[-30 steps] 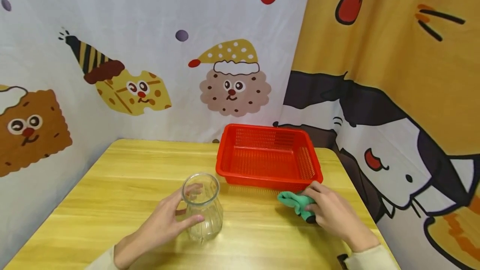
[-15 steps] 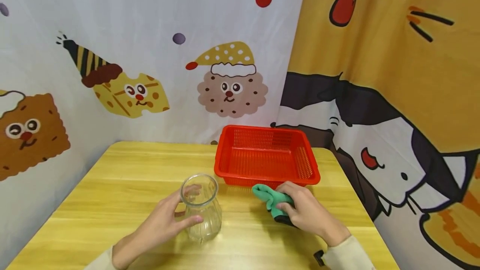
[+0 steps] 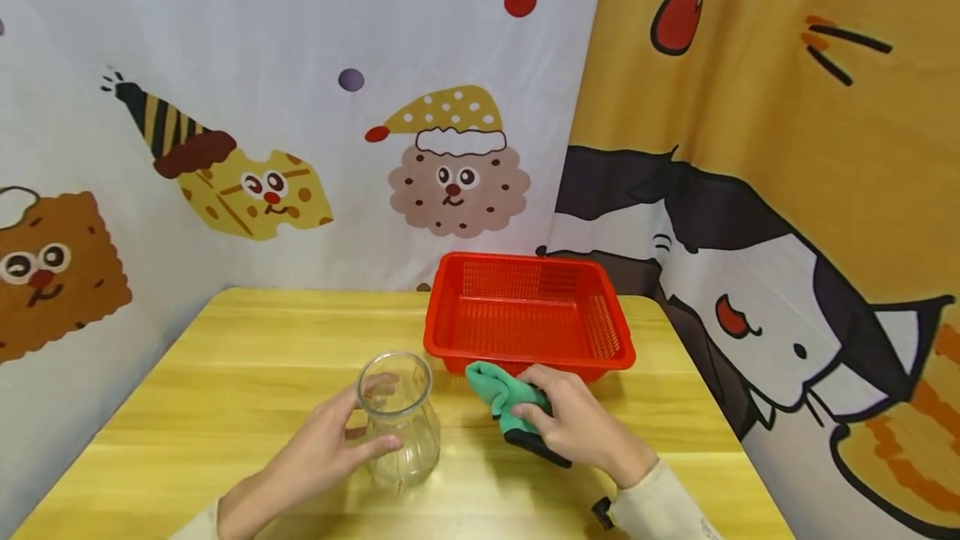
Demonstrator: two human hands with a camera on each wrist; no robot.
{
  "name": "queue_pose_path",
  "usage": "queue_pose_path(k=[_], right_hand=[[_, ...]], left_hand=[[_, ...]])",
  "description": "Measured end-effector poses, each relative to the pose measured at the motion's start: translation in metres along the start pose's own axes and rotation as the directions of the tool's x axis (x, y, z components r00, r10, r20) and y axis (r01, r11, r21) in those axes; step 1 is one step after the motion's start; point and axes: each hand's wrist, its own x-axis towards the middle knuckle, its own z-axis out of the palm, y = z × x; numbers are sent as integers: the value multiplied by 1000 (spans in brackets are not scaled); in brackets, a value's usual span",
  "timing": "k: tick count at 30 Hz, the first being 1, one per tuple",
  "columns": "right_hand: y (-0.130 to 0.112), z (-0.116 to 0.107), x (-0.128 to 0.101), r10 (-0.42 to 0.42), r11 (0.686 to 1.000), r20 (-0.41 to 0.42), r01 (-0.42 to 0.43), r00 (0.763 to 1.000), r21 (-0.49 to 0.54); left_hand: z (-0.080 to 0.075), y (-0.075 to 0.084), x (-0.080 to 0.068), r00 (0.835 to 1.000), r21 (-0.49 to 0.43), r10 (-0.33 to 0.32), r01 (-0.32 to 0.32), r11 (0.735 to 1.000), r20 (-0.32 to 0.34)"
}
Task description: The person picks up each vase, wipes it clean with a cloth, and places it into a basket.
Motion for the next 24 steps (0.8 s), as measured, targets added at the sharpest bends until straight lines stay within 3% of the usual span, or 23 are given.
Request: queue_pose_path(k=[10,24], right_hand=[[-6,12,12,-67,997,-52,69,996,40],[-18,25,29,-137,982,-42,141,990,124]], left_hand=[[-2,-1,0,1000,17,-7,7,1000,5],[-1,-5,3,1000,-7,-10,10,1000,3]])
